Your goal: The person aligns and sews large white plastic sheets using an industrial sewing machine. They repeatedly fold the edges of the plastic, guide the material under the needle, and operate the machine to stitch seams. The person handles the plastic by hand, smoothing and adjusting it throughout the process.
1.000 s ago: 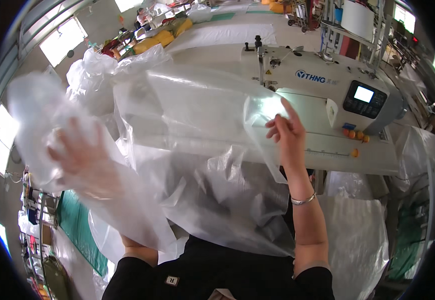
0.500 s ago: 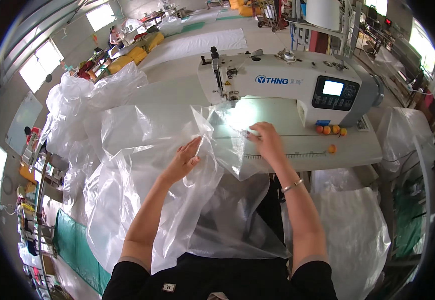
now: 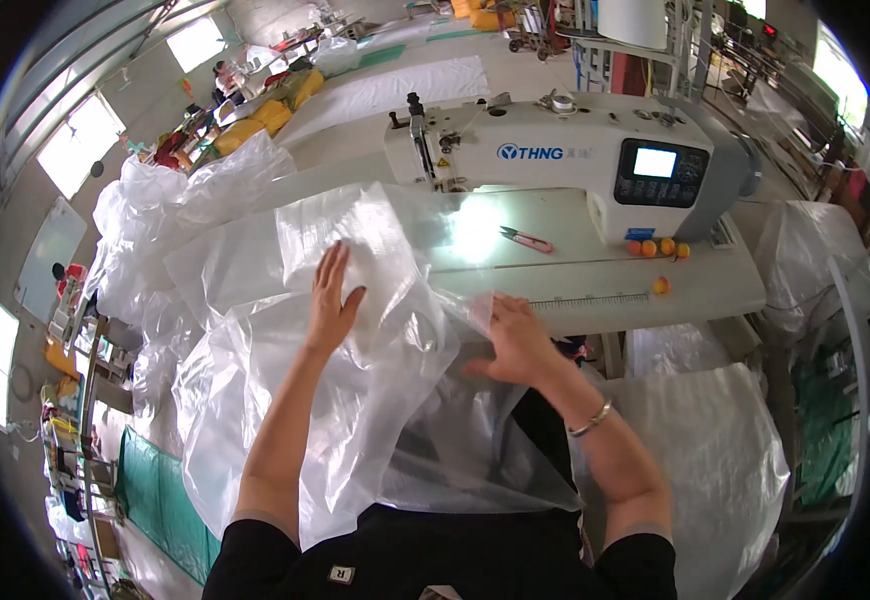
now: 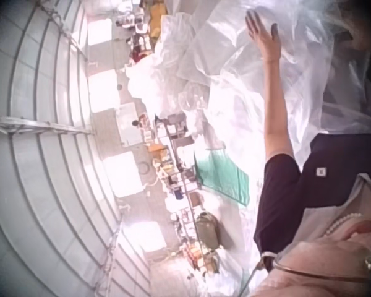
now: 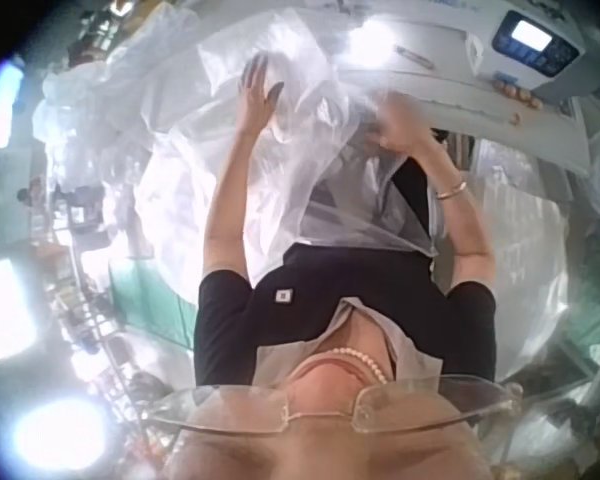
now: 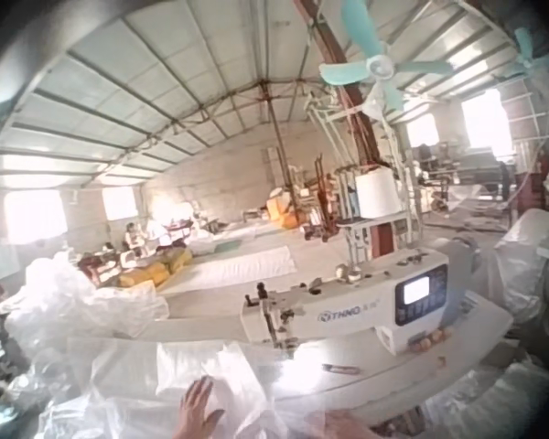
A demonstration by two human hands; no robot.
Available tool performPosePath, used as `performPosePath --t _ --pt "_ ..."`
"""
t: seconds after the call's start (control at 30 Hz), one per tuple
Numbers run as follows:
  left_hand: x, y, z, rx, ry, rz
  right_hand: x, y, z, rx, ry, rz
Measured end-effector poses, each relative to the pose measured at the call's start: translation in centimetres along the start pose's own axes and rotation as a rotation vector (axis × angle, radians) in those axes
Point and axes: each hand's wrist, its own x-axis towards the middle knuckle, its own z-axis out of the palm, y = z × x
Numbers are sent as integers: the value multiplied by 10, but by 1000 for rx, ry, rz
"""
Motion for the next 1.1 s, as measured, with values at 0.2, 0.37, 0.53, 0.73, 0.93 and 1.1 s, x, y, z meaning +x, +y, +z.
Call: performPosePath --t 0.2,0.37,0.53,0.73,0.93,1.1 --pt "-31 -76 4 -117 39 -148 -6 -53 25 12 -39 60" --pt "-72 -50 -55 -11 -379 -61 -40 -115 8 1231 -64 723" --pt "-70 6 -67 102 -552 -31 -144 -68 69 1354 -72 1347" --pt "-34 25 -29 46 -469 -32 -150 -38 71 1111 138 1226" --pt "-12 34 7 67 -373 -66 -102 -38 29 527 484 702" --pt "11 15 18 47 -354 -156 -46 -78 32 611 -86 791"
